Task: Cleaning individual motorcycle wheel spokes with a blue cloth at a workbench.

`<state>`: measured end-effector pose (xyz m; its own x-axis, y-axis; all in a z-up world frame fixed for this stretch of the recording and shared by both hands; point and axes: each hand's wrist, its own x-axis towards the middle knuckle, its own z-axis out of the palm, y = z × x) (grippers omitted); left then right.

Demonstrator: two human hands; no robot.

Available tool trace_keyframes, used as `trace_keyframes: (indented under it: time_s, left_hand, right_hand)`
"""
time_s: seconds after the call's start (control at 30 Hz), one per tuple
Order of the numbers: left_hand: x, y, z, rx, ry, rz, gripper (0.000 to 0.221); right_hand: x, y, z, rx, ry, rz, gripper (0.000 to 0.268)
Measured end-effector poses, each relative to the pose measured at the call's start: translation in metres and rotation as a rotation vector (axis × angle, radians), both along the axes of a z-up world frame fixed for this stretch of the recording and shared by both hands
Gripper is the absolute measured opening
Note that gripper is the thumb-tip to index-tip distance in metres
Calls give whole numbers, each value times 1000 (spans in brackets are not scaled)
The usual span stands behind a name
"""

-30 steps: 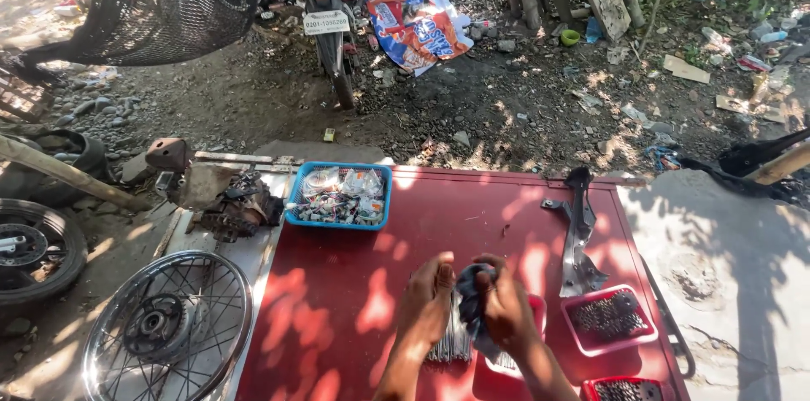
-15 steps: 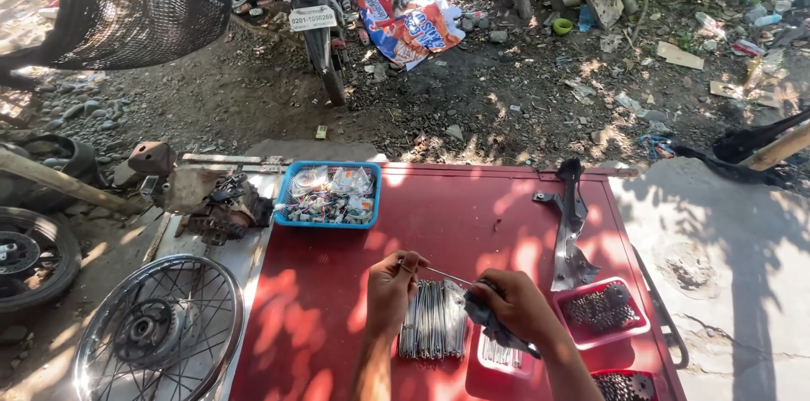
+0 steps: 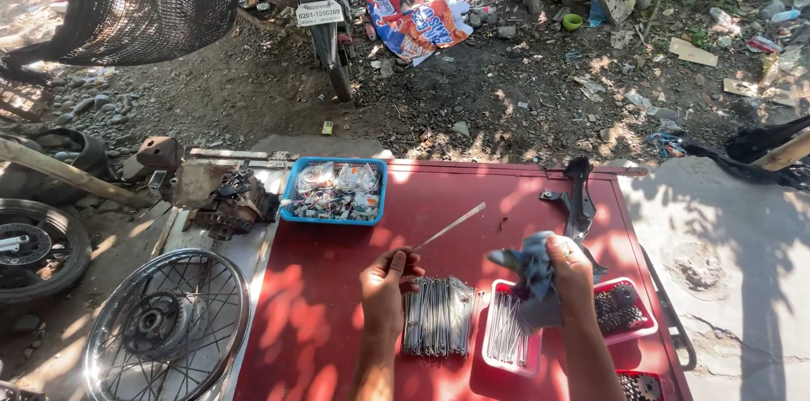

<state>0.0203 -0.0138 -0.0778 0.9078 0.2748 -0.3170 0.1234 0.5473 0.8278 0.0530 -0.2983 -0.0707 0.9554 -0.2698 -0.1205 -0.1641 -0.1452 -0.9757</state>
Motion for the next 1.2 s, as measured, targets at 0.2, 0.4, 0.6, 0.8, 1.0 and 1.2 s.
trace_keyframes:
  time_s: [0.2, 0.4, 0.6, 0.8, 1.0, 1.2]
  left_hand:
    - [-8, -48, 7, 86, -51, -106, 24]
    - [-22, -65, 35, 331, -89, -311, 23]
    - [-24, -49, 32, 308, -182, -388, 17]
    - [-24, -67, 17, 166, -141, -468, 15]
    - [-10, -48, -13, -181, -324, -471, 11]
    - [-6, -34, 1, 183, -243, -416, 12]
  right_hand:
    - [-16, 67, -13, 852, 160, -32, 57]
    - [-1, 69, -74, 683, 103, -15, 43]
    - [6, 22, -49, 419, 173, -392, 28]
    - [-38, 85, -19, 92, -92, 62, 38]
    - [-21, 72, -6, 650, -214, 69, 23]
    - [-12, 76, 9, 954, -108, -250, 18]
